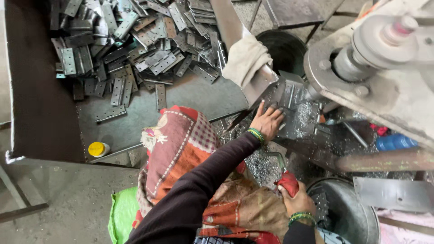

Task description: The person sits on the floor and repeatedly places small metal brackets into a manual punching machine. They use their left hand to position each bracket and their right hand to pull a lever, activating the punch. Finished pieces are dropped into a metal bucket below.

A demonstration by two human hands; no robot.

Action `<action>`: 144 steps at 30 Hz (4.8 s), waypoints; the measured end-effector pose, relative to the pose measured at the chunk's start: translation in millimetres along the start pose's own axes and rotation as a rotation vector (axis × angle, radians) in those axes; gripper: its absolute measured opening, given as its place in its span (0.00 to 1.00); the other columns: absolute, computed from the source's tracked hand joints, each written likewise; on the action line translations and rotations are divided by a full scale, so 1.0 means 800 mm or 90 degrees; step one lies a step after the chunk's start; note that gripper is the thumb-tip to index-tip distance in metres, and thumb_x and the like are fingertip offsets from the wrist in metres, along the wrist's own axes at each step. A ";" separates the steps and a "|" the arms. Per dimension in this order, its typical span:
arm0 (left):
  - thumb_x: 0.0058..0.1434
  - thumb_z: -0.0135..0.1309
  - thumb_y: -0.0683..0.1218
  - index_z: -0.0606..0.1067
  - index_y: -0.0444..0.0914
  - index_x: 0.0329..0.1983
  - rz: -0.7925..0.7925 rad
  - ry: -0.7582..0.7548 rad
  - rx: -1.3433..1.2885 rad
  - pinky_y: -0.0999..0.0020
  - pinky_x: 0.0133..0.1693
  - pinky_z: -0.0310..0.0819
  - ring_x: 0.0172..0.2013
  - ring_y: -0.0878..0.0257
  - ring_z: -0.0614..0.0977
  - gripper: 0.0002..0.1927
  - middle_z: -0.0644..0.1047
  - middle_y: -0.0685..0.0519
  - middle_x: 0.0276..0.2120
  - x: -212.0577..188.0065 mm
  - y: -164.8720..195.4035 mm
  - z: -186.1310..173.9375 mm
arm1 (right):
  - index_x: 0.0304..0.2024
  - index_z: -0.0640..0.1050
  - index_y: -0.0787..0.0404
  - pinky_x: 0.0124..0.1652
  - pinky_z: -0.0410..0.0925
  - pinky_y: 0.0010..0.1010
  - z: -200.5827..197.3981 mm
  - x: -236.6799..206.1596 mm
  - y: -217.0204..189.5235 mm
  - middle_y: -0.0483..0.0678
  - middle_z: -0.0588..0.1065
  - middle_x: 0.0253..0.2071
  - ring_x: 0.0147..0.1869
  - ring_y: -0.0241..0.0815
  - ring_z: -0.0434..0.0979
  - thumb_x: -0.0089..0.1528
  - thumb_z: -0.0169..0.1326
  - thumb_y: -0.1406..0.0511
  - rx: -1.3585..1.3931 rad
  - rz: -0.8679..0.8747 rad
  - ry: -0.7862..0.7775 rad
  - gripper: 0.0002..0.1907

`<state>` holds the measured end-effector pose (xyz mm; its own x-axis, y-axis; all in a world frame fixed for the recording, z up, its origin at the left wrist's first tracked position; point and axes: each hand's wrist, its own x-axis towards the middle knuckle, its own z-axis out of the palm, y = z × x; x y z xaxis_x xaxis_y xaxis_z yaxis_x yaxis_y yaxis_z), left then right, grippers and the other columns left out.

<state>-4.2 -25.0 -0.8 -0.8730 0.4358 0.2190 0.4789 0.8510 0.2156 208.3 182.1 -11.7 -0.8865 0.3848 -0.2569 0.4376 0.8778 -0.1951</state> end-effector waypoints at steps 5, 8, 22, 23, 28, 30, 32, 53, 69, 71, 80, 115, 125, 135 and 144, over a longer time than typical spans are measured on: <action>0.69 0.43 0.57 0.69 0.44 0.66 -0.063 0.033 -0.032 0.36 0.71 0.44 0.63 0.57 0.69 0.25 0.70 0.52 0.58 0.044 0.015 0.000 | 0.62 0.74 0.44 0.48 0.73 0.53 -0.006 0.004 -0.003 0.62 0.81 0.45 0.49 0.67 0.82 0.52 0.61 0.39 0.003 0.036 -0.011 0.38; 0.66 0.46 0.55 0.70 0.49 0.67 -0.090 -0.001 0.068 0.38 0.73 0.45 0.65 0.59 0.68 0.26 0.70 0.57 0.60 0.057 0.022 -0.007 | 0.62 0.75 0.48 0.49 0.73 0.52 0.010 0.025 0.013 0.63 0.81 0.44 0.49 0.67 0.82 0.51 0.63 0.40 0.037 -0.006 0.017 0.40; 0.74 0.42 0.55 0.68 0.54 0.75 -0.017 -0.090 0.047 0.59 0.67 0.66 0.71 0.69 0.67 0.26 0.71 0.66 0.68 0.048 -0.010 -0.030 | 0.14 0.84 0.56 0.39 0.69 0.34 0.060 0.200 0.008 0.46 0.77 0.14 0.24 0.44 0.78 0.47 0.66 0.62 0.213 -0.790 -0.135 0.08; 0.74 0.41 0.56 0.67 0.53 0.74 -0.018 -0.068 0.044 0.55 0.68 0.63 0.71 0.67 0.66 0.26 0.68 0.63 0.70 0.055 -0.012 -0.025 | 0.13 0.83 0.55 0.41 0.69 0.33 0.059 0.204 0.009 0.44 0.78 0.14 0.24 0.43 0.79 0.49 0.64 0.63 0.210 -0.803 -0.143 0.09; 0.60 0.42 0.65 0.62 0.47 0.73 -0.118 0.140 -0.022 0.50 0.66 0.55 0.72 0.51 0.57 0.38 0.57 0.51 0.73 0.083 -0.009 -0.017 | 0.37 0.76 0.64 0.58 0.69 0.34 0.067 0.167 0.030 0.50 0.79 0.34 0.43 0.44 0.80 0.58 0.61 0.63 0.472 -0.707 0.045 0.12; 0.67 0.41 0.66 0.61 0.45 0.75 -0.116 0.023 -0.017 0.50 0.69 0.55 0.74 0.52 0.56 0.37 0.55 0.50 0.75 0.084 -0.005 -0.013 | 0.47 0.73 0.68 0.65 0.69 0.35 0.076 0.142 0.033 0.53 0.79 0.42 0.50 0.44 0.81 0.61 0.60 0.63 0.559 -0.623 0.142 0.17; 0.69 0.42 0.66 0.62 0.46 0.74 -0.080 -0.062 -0.048 0.49 0.70 0.54 0.74 0.53 0.57 0.34 0.55 0.52 0.76 0.068 -0.013 -0.017 | 0.53 0.70 0.70 0.62 0.71 0.34 0.085 0.122 0.036 0.56 0.78 0.46 0.51 0.44 0.81 0.60 0.65 0.61 0.614 -0.527 0.186 0.27; 0.66 0.51 0.51 0.71 0.40 0.64 -0.868 -0.099 -0.151 0.39 0.59 0.68 0.64 0.43 0.71 0.24 0.68 0.46 0.66 -0.101 -0.306 -0.170 | 0.64 0.70 0.70 0.55 0.73 0.38 0.076 0.107 0.067 0.65 0.77 0.52 0.50 0.54 0.84 0.47 0.70 0.51 0.208 -0.257 0.018 0.48; 0.58 0.62 0.54 0.82 0.44 0.53 -0.494 -0.172 -0.149 0.57 0.57 0.76 0.57 0.49 0.81 0.20 0.80 0.45 0.55 -0.039 -0.262 -0.127 | 0.71 0.68 0.42 0.56 0.72 0.50 0.036 0.053 0.045 0.63 0.80 0.53 0.56 0.66 0.81 0.49 0.56 0.33 0.016 0.037 -0.050 0.50; 0.53 0.67 0.56 0.82 0.45 0.51 -0.543 -0.136 -0.214 0.58 0.56 0.76 0.56 0.49 0.81 0.23 0.80 0.45 0.54 -0.045 -0.265 -0.130 | 0.71 0.69 0.43 0.56 0.72 0.50 0.032 0.048 0.041 0.63 0.80 0.52 0.55 0.66 0.81 0.49 0.56 0.33 0.024 0.035 -0.049 0.51; 0.64 0.57 0.51 0.68 0.40 0.64 -0.533 -0.150 0.047 0.48 0.52 0.76 0.60 0.49 0.74 0.26 0.70 0.44 0.59 -0.037 -0.253 -0.114 | 0.66 0.69 0.52 0.55 0.75 0.47 0.060 0.075 0.057 0.59 0.82 0.51 0.54 0.61 0.84 0.52 0.54 0.34 -0.018 0.040 -0.190 0.48; 0.56 0.62 0.49 0.76 0.49 0.59 -0.392 -0.151 -0.009 0.44 0.59 0.67 0.65 0.55 0.69 0.25 0.73 0.55 0.61 -0.029 -0.254 -0.067 | 0.66 0.65 0.56 0.60 0.70 0.46 0.099 0.107 0.080 0.62 0.77 0.58 0.62 0.61 0.78 0.49 0.59 0.34 -0.054 -0.006 -0.269 0.53; 0.53 0.66 0.55 0.85 0.48 0.44 -0.477 -0.146 -0.044 0.46 0.62 0.64 0.64 0.51 0.71 0.16 0.81 0.54 0.50 -0.051 -0.264 -0.104 | 0.65 0.67 0.57 0.60 0.69 0.45 0.094 0.092 0.072 0.61 0.77 0.58 0.63 0.61 0.77 0.49 0.62 0.36 0.000 -0.051 -0.236 0.52; 0.60 0.60 0.56 0.83 0.55 0.48 -0.310 -0.076 -0.210 0.55 0.46 0.80 0.41 0.51 0.85 0.13 0.84 0.50 0.40 -0.100 -0.188 -0.091 | 0.66 0.66 0.56 0.59 0.70 0.45 0.083 0.067 0.057 0.61 0.77 0.58 0.63 0.62 0.77 0.52 0.61 0.40 0.038 -0.056 -0.218 0.47; 0.69 0.43 0.46 0.74 0.52 0.65 -0.054 0.224 -0.286 0.61 0.53 0.79 0.48 0.55 0.84 0.22 0.80 0.49 0.56 -0.072 -0.025 -0.101 | 0.66 0.63 0.63 0.58 0.69 0.46 0.091 0.077 0.067 0.64 0.74 0.59 0.62 0.63 0.76 0.54 0.61 0.40 0.023 -0.074 -0.239 0.49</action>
<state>44.0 -90.6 59.2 -0.8634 0.1829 0.4701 0.4682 0.6374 0.6120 187.8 231.8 -106.9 -0.8169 0.1459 -0.5580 0.3481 0.8961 -0.2753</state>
